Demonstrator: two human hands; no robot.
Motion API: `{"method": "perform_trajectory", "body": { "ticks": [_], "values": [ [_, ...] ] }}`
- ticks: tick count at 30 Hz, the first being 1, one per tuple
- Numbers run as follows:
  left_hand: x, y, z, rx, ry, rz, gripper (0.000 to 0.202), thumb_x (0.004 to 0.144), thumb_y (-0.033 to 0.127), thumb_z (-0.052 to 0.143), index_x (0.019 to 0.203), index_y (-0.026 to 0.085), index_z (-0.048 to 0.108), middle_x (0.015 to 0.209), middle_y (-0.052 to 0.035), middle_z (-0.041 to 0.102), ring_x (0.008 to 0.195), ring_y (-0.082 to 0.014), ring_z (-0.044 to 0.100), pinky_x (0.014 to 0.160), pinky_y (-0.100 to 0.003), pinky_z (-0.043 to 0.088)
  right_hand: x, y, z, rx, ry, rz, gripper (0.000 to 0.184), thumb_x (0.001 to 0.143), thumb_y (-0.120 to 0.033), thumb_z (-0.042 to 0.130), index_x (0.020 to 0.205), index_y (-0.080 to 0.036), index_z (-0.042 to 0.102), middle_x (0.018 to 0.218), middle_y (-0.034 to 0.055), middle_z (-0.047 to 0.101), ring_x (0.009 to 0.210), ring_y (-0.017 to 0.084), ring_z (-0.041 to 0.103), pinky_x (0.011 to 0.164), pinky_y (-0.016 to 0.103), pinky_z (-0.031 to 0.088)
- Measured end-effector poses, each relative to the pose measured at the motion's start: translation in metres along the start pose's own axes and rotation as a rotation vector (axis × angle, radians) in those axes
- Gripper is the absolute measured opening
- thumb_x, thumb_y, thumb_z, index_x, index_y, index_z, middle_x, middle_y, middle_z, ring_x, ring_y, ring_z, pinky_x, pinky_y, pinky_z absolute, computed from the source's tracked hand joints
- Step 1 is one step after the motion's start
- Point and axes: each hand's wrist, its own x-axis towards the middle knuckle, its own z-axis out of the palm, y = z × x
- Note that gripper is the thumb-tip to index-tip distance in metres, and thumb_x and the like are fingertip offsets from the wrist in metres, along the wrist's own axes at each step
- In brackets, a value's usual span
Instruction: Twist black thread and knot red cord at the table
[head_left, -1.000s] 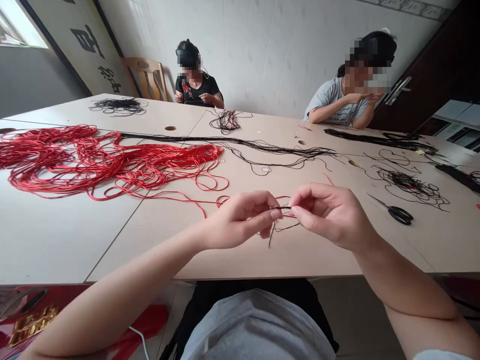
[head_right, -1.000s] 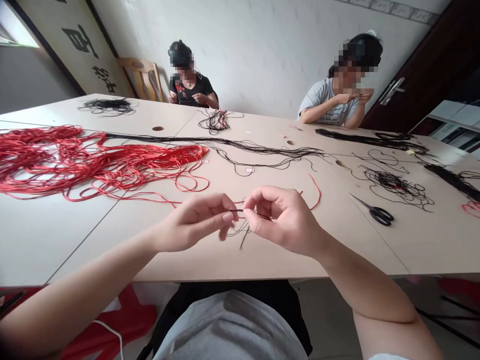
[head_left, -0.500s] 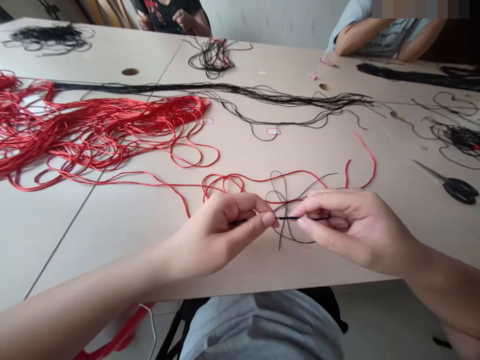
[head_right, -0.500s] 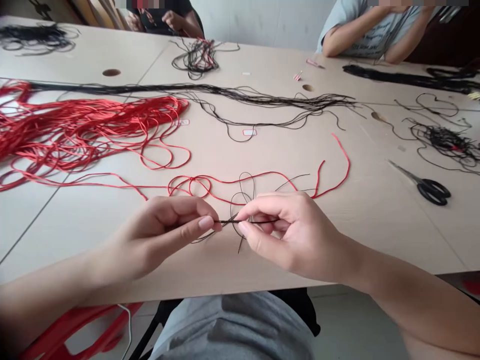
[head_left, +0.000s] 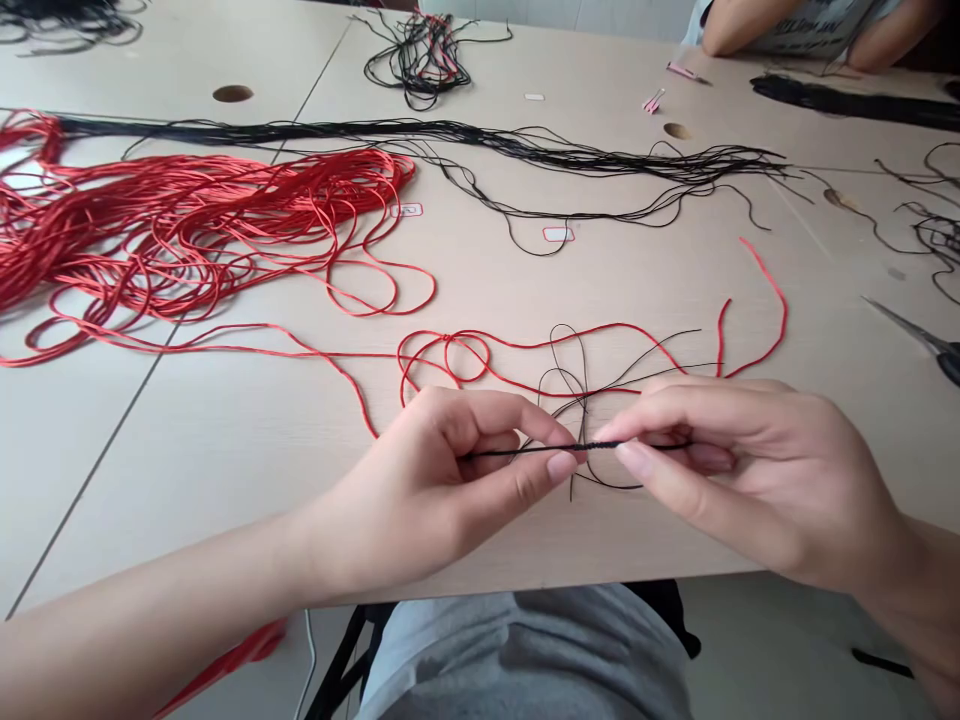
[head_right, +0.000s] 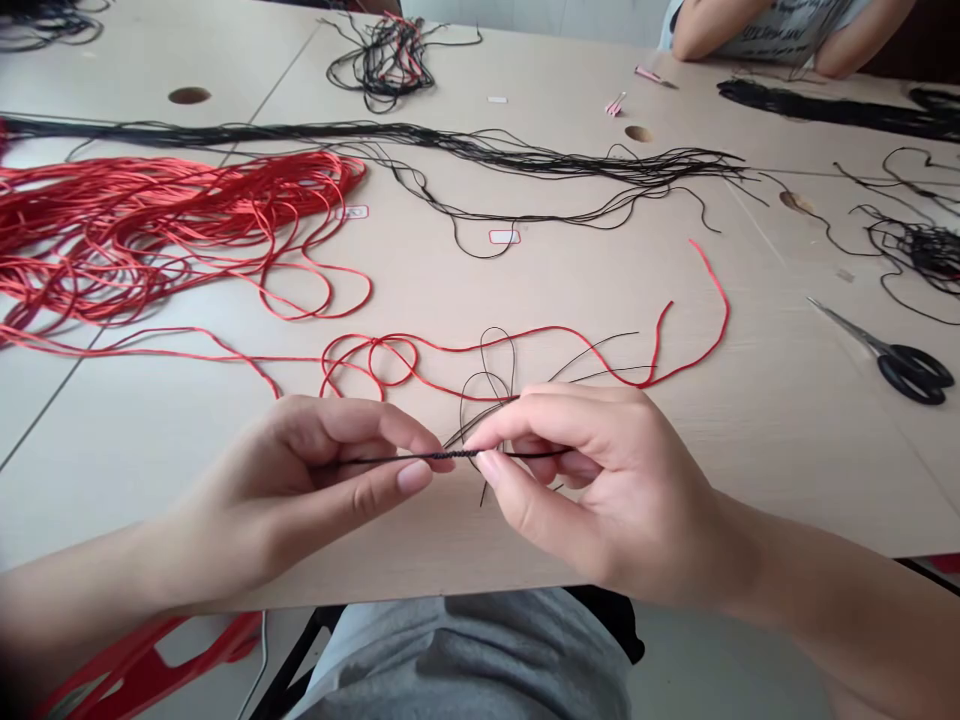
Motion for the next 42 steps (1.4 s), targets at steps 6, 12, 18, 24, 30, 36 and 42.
{"method": "perform_trajectory", "body": {
  "ticks": [6, 12, 18, 24, 30, 36, 42],
  "values": [
    [-0.0028, -0.0025, 0.0001, -0.037, -0.018, 0.01, 0.019, 0.082, 0.035, 0.056, 0.083, 0.018, 0.064, 0.057, 0.0023, 0.049, 0.049, -0.0063, 0.038, 0.043, -0.017, 0.029, 0.0, 0.0009, 0.0016, 0.022, 0.008, -0.067, 0.019, 0.077, -0.007, 0.059, 0.089, -0.02, 0.064, 0.066, -0.0031, 0.054, 0.053, 0.004, 0.045, 0.042, 0.014, 0.035],
    [-0.0029, -0.0023, -0.0002, -0.071, -0.03, 0.008, 0.018, 0.082, 0.034, 0.056, 0.082, 0.018, 0.065, 0.055, 0.003, 0.048, 0.049, -0.0061, 0.037, 0.043, -0.017, 0.028, -0.0009, -0.0005, 0.0012, 0.027, 0.009, -0.092, 0.019, 0.076, -0.006, 0.059, 0.089, -0.019, 0.063, 0.065, -0.0032, 0.051, 0.054, 0.004, 0.044, 0.042, 0.015, 0.034],
    [-0.0015, 0.0006, -0.0015, -0.128, -0.08, -0.018, 0.018, 0.082, 0.033, 0.055, 0.082, 0.018, 0.065, 0.058, 0.0026, 0.051, 0.051, -0.0063, 0.042, 0.044, -0.017, 0.031, -0.0018, -0.0007, 0.0018, 0.017, 0.017, -0.097, 0.019, 0.076, -0.004, 0.059, 0.088, -0.018, 0.063, 0.064, -0.0037, 0.051, 0.053, 0.003, 0.044, 0.042, 0.015, 0.034],
    [0.0001, 0.0017, -0.0017, -0.145, -0.058, -0.064, 0.02, 0.081, 0.034, 0.057, 0.079, 0.017, 0.067, 0.057, 0.0019, 0.053, 0.051, -0.0069, 0.043, 0.045, -0.018, 0.032, -0.0001, -0.0026, 0.0038, 0.029, -0.002, -0.066, 0.016, 0.078, -0.006, 0.057, 0.085, -0.019, 0.063, 0.063, -0.0031, 0.051, 0.052, 0.004, 0.044, 0.042, 0.016, 0.034],
    [0.0004, 0.0032, -0.0027, -0.155, -0.054, -0.082, 0.021, 0.08, 0.034, 0.057, 0.076, 0.016, 0.068, 0.058, 0.0008, 0.055, 0.052, -0.0076, 0.045, 0.046, -0.018, 0.033, 0.0008, -0.0046, 0.0042, 0.025, -0.034, -0.019, 0.012, 0.079, -0.008, 0.056, 0.081, -0.019, 0.062, 0.06, -0.0022, 0.05, 0.051, 0.006, 0.043, 0.041, 0.017, 0.033],
    [-0.0004, -0.0017, -0.0039, -0.123, -0.051, -0.08, 0.027, 0.08, 0.039, 0.056, 0.078, 0.016, 0.069, 0.057, 0.0004, 0.054, 0.051, -0.008, 0.044, 0.045, -0.02, 0.032, 0.0023, -0.0052, 0.0042, 0.028, -0.048, 0.007, 0.011, 0.081, -0.01, 0.055, 0.078, -0.019, 0.062, 0.059, -0.002, 0.049, 0.05, 0.006, 0.042, 0.041, 0.018, 0.033],
    [-0.0002, 0.0014, -0.0046, -0.129, -0.078, -0.112, 0.028, 0.081, 0.039, 0.055, 0.078, 0.015, 0.068, 0.057, 0.0008, 0.052, 0.052, -0.0085, 0.043, 0.046, -0.02, 0.031, 0.0027, -0.0049, 0.0029, 0.114, -0.096, 0.117, 0.014, 0.083, -0.014, 0.054, 0.071, -0.018, 0.06, 0.056, -0.0028, 0.044, 0.05, 0.006, 0.04, 0.041, 0.017, 0.033]
  ]
}}
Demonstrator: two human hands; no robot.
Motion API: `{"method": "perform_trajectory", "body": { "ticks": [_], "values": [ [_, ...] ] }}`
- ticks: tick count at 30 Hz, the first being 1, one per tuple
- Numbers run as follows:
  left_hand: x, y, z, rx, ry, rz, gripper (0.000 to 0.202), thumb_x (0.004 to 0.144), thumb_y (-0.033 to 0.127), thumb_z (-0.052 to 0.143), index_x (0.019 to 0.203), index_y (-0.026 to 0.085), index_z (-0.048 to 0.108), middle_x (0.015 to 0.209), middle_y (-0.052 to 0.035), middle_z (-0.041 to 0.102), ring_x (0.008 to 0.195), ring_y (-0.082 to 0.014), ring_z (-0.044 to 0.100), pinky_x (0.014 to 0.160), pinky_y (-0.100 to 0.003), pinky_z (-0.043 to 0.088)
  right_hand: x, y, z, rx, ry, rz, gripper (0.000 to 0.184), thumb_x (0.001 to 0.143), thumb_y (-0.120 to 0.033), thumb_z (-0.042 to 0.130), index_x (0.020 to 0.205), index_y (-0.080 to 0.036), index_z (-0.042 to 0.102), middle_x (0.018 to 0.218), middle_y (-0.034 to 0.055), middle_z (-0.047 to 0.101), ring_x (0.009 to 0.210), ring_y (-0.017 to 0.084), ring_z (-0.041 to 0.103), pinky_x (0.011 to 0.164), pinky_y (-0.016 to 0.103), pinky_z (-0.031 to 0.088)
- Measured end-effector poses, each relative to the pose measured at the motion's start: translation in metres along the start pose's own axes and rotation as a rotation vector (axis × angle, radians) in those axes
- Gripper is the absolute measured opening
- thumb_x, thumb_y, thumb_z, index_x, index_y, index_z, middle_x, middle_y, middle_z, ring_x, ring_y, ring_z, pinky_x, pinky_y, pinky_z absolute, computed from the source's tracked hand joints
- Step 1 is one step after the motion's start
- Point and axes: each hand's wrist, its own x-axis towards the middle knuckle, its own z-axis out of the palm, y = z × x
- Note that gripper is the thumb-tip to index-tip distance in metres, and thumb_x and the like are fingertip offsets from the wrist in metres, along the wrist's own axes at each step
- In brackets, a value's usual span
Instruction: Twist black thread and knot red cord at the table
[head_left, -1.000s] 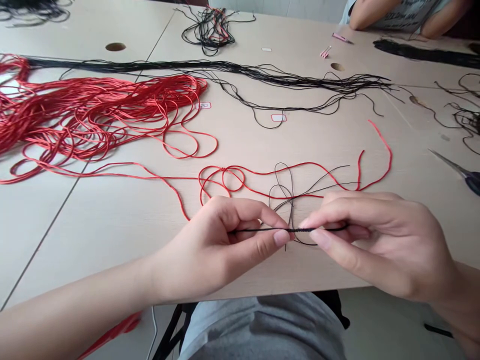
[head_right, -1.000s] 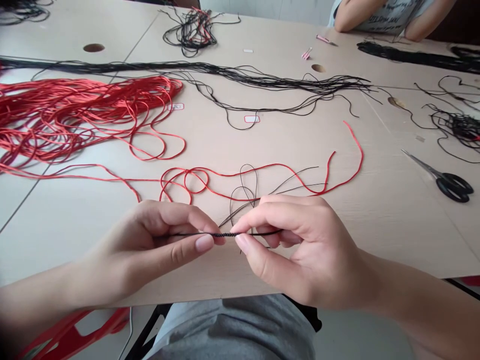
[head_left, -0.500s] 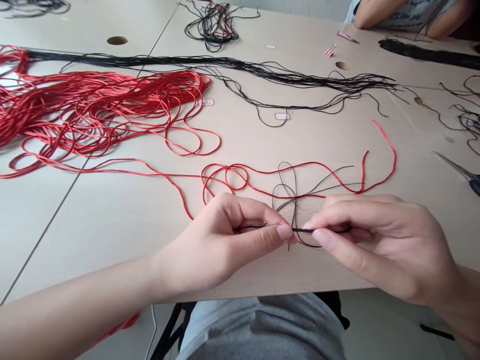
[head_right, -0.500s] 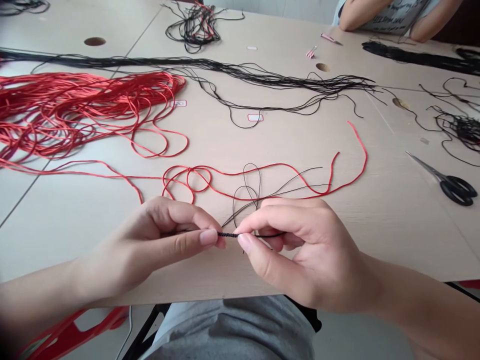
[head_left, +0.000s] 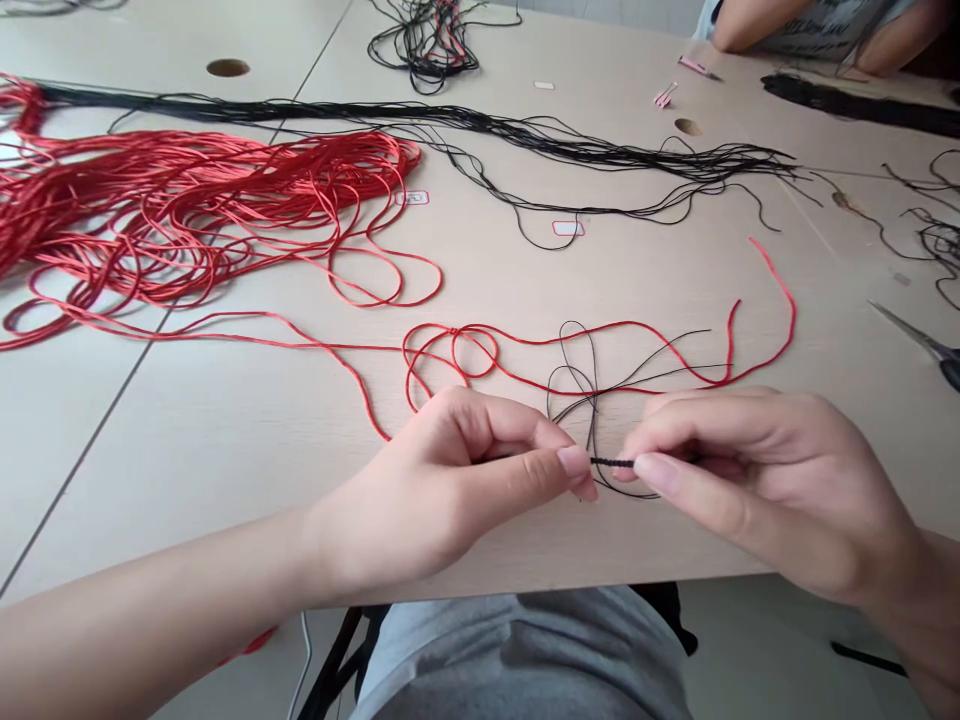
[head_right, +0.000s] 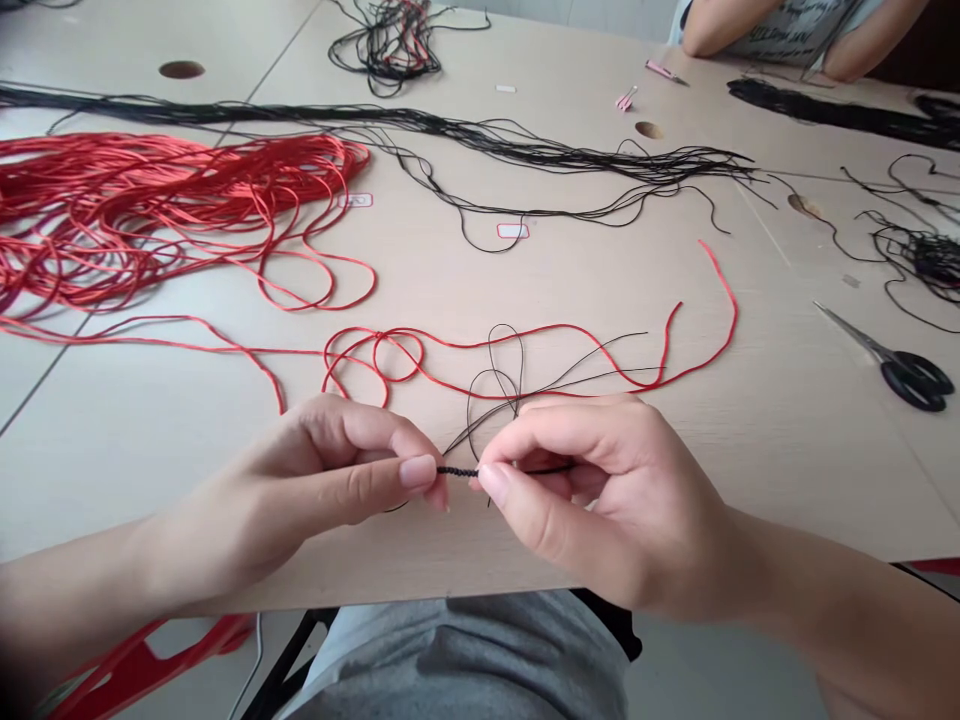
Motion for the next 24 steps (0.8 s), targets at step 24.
{"method": "perform_trajectory", "body": {
  "ticks": [24],
  "values": [
    [0.0005, -0.004, 0.003, -0.038, 0.016, 0.046, 0.026, 0.082, 0.037, 0.054, 0.073, 0.016, 0.067, 0.051, 0.004, 0.037, 0.051, -0.0071, 0.03, 0.046, -0.022, 0.022, -0.0004, 0.0002, -0.0002, 0.073, -0.028, 0.071, 0.016, 0.086, -0.019, 0.052, 0.072, -0.019, 0.06, 0.056, -0.0022, 0.045, 0.05, 0.006, 0.04, 0.042, 0.018, 0.033]
  ]
}}
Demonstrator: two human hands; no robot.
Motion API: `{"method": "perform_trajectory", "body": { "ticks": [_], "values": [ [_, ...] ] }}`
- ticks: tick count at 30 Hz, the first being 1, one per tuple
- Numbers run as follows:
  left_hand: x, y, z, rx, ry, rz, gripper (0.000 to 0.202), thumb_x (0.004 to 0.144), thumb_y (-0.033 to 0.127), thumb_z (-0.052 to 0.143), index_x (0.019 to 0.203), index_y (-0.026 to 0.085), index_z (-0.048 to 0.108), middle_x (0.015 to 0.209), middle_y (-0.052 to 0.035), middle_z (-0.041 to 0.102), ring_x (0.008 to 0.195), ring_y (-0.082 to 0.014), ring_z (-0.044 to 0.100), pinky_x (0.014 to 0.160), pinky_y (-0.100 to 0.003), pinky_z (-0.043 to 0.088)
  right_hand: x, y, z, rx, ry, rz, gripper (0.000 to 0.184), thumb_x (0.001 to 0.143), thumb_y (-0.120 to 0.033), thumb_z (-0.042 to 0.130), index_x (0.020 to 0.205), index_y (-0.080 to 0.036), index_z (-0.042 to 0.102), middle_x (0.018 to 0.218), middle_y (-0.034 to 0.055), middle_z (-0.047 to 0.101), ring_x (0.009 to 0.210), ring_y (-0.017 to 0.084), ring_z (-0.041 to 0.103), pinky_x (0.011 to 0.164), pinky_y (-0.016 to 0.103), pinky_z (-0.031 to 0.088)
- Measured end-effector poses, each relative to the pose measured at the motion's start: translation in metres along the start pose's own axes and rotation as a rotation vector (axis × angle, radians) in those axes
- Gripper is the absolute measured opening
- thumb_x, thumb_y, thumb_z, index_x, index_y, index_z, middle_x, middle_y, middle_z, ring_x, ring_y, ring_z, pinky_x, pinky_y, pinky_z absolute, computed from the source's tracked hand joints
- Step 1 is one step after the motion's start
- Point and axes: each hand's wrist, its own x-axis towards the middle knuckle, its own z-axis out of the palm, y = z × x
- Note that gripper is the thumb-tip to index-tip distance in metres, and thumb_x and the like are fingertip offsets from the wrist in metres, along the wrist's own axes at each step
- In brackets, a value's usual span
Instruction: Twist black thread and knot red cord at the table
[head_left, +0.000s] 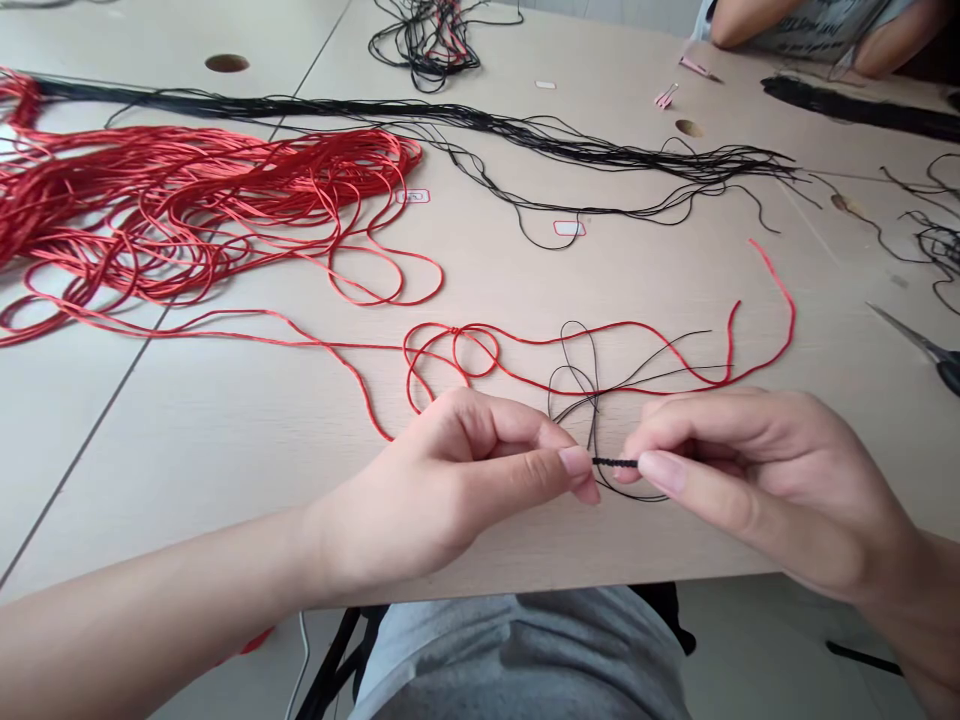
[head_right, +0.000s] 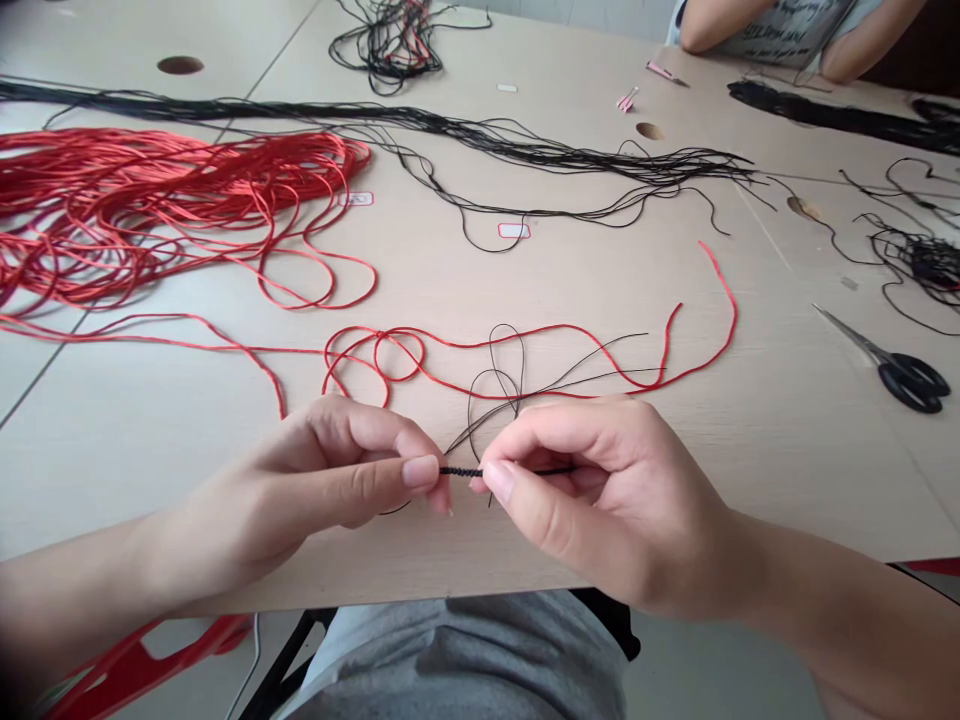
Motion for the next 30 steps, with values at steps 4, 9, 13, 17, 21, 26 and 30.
{"method": "perform_trajectory", "body": {
  "ticks": [4, 9, 13, 17, 21, 26, 30],
  "values": [
    [0.0003, -0.0003, 0.0011, 0.003, 0.014, 0.003, 0.026, 0.081, 0.036, 0.054, 0.073, 0.015, 0.067, 0.052, 0.0036, 0.039, 0.05, -0.0069, 0.031, 0.046, -0.021, 0.022, -0.0001, 0.0002, 0.0011, -0.004, 0.002, -0.001, 0.017, 0.086, -0.02, 0.052, 0.071, -0.019, 0.059, 0.056, -0.0021, 0.045, 0.05, 0.007, 0.04, 0.042, 0.018, 0.033],
    [0.0006, -0.0005, 0.0007, 0.018, 0.018, -0.002, 0.027, 0.081, 0.037, 0.054, 0.074, 0.015, 0.067, 0.051, 0.0035, 0.04, 0.049, -0.0068, 0.03, 0.044, -0.021, 0.023, -0.0005, 0.001, 0.0005, -0.022, 0.009, 0.005, 0.018, 0.086, -0.023, 0.052, 0.071, -0.018, 0.06, 0.055, -0.0011, 0.046, 0.05, 0.008, 0.041, 0.041, 0.019, 0.034],
    [0.0004, -0.0001, -0.002, 0.005, -0.005, -0.006, 0.027, 0.08, 0.039, 0.056, 0.074, 0.015, 0.067, 0.051, 0.0031, 0.041, 0.05, -0.0072, 0.034, 0.045, -0.021, 0.025, -0.0004, 0.0012, 0.0002, -0.041, 0.015, -0.006, 0.016, 0.086, -0.022, 0.052, 0.074, -0.019, 0.063, 0.055, -0.0012, 0.045, 0.049, 0.007, 0.04, 0.04, 0.018, 0.034],
    [0.0005, 0.0003, -0.0028, -0.012, -0.036, -0.02, 0.026, 0.081, 0.038, 0.056, 0.074, 0.015, 0.066, 0.052, 0.0026, 0.045, 0.05, -0.0076, 0.038, 0.046, -0.022, 0.028, 0.0002, 0.0022, 0.0016, -0.038, 0.027, -0.044, 0.01, 0.082, -0.015, 0.057, 0.08, -0.02, 0.065, 0.058, -0.0026, 0.048, 0.047, 0.005, 0.038, 0.039, 0.015, 0.032],
    [0.0011, 0.0006, -0.0017, -0.034, -0.043, -0.005, 0.023, 0.081, 0.034, 0.056, 0.073, 0.015, 0.066, 0.054, 0.0018, 0.049, 0.053, -0.0082, 0.042, 0.049, -0.021, 0.032, 0.001, 0.0044, 0.0041, -0.042, 0.063, -0.069, 0.012, 0.077, -0.012, 0.062, 0.083, -0.021, 0.065, 0.057, -0.004, 0.048, 0.048, 0.005, 0.036, 0.041, 0.014, 0.034],
    [0.0017, -0.0005, -0.0018, -0.029, -0.064, -0.008, 0.024, 0.081, 0.034, 0.056, 0.074, 0.015, 0.067, 0.058, 0.0005, 0.053, 0.059, -0.01, 0.046, 0.053, -0.022, 0.036, 0.0021, 0.0043, 0.0061, -0.047, 0.085, -0.074, 0.011, 0.076, -0.01, 0.061, 0.079, -0.02, 0.064, 0.052, -0.0053, 0.042, 0.046, 0.005, 0.036, 0.04, 0.015, 0.034],
    [0.002, -0.0014, -0.0028, -0.018, -0.08, 0.004, 0.025, 0.081, 0.036, 0.056, 0.077, 0.014, 0.068, 0.058, -0.0002, 0.053, 0.059, -0.0112, 0.048, 0.052, -0.023, 0.037, 0.0029, 0.0032, 0.0072, -0.046, 0.093, -0.09, 0.014, 0.075, -0.007, 0.061, 0.079, -0.02, 0.063, 0.053, -0.0054, 0.043, 0.047, 0.005, 0.036, 0.041, 0.015, 0.033]
  ]
}}
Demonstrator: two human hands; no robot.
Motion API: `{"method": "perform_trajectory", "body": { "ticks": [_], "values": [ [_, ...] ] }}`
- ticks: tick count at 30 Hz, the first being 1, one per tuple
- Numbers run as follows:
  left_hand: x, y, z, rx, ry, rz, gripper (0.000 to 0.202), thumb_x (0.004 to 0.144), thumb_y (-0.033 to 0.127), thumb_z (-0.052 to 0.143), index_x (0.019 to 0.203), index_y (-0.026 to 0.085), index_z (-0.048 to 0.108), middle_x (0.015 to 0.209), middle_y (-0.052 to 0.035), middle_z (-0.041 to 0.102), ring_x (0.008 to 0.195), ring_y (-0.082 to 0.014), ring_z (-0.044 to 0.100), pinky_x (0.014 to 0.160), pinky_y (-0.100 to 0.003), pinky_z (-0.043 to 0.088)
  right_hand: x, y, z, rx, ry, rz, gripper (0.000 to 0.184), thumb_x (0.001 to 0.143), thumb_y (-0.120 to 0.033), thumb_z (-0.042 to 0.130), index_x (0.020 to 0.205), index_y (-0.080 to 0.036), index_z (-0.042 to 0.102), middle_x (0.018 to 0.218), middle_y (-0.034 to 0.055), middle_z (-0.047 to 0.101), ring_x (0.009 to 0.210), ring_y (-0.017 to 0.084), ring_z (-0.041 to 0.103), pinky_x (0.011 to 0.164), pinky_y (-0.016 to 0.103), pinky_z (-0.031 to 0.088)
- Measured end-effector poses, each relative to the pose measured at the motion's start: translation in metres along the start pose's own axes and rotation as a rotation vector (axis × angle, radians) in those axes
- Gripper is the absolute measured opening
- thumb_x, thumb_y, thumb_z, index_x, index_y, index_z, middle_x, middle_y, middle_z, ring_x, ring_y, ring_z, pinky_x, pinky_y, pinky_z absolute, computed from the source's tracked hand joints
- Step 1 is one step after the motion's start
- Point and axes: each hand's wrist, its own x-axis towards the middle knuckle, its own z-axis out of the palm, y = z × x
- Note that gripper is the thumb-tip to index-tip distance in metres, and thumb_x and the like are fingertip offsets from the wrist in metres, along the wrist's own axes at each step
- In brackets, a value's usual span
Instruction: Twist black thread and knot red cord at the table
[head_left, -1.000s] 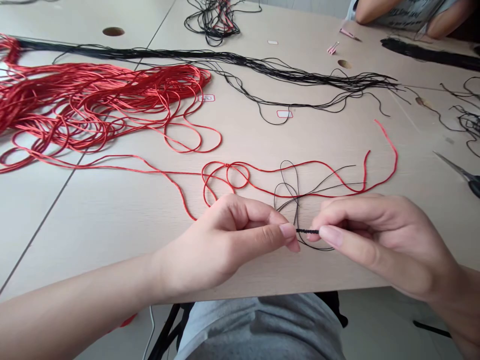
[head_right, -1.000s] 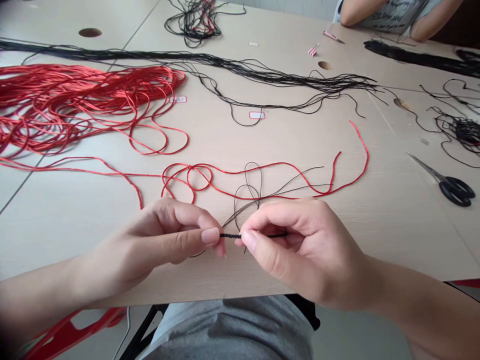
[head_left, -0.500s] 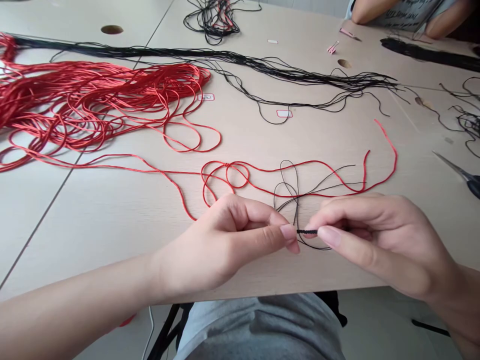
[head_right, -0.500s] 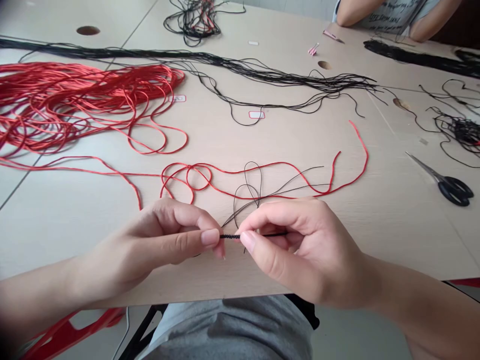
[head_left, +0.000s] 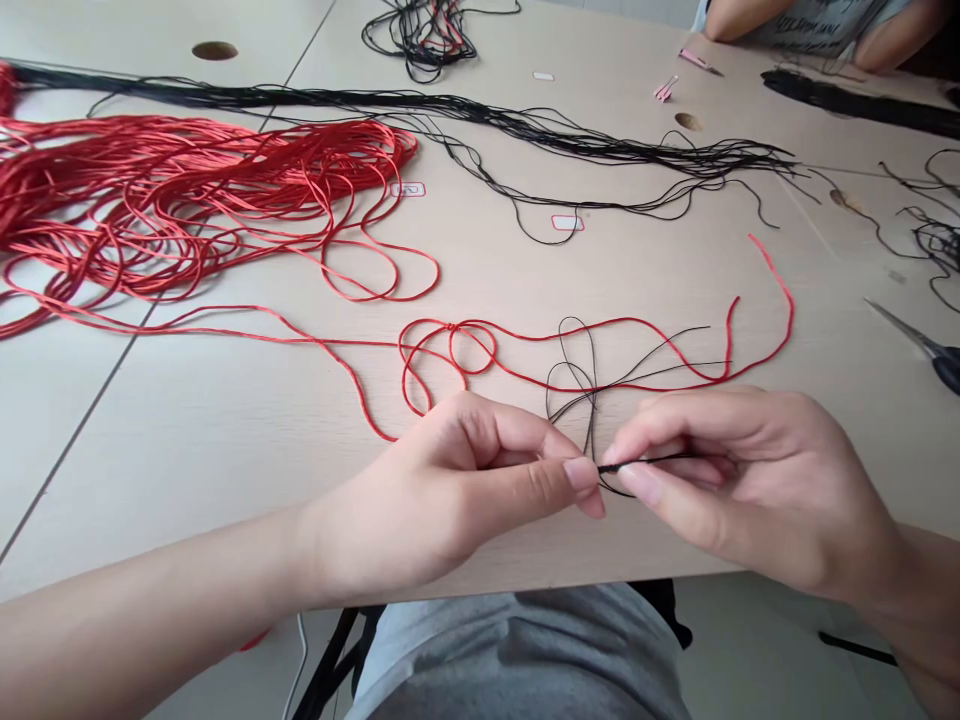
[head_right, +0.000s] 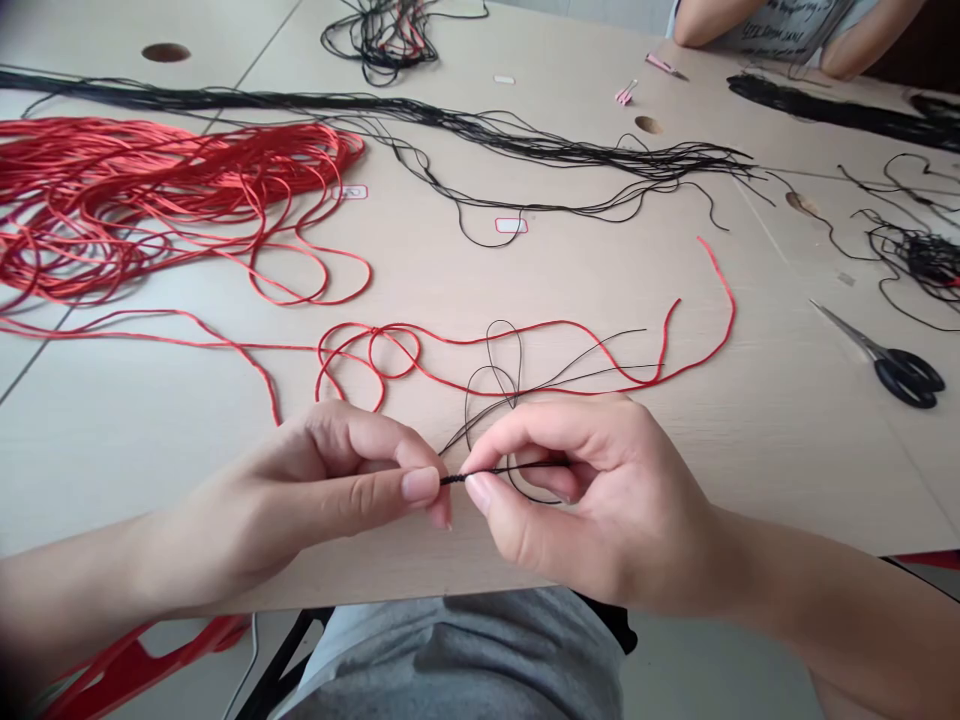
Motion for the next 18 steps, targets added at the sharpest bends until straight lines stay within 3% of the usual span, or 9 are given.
{"method": "perform_trajectory", "body": {
  "ticks": [9, 18],
  "values": [
    [0.0005, -0.0026, 0.0014, 0.008, -0.01, -0.014, 0.028, 0.083, 0.039, 0.053, 0.077, 0.015, 0.066, 0.064, 0.0, 0.055, 0.064, -0.0107, 0.048, 0.057, -0.023, 0.036, 0.0003, -0.0006, 0.0007, 0.003, 0.016, -0.071, 0.017, 0.073, -0.004, 0.06, 0.079, -0.02, 0.063, 0.054, -0.0056, 0.043, 0.047, 0.004, 0.034, 0.042, 0.015, 0.034],
    [-0.0002, -0.0033, -0.0013, -0.042, 0.001, -0.004, 0.025, 0.086, 0.033, 0.049, 0.079, 0.018, 0.068, 0.05, 0.0057, 0.037, 0.048, -0.0055, 0.028, 0.047, -0.019, 0.025, -0.0021, 0.0024, 0.0007, -0.01, 0.027, -0.069, 0.019, 0.074, -0.005, 0.06, 0.08, -0.022, 0.064, 0.054, -0.0052, 0.041, 0.047, 0.005, 0.036, 0.042, 0.016, 0.034]
  ]
}}
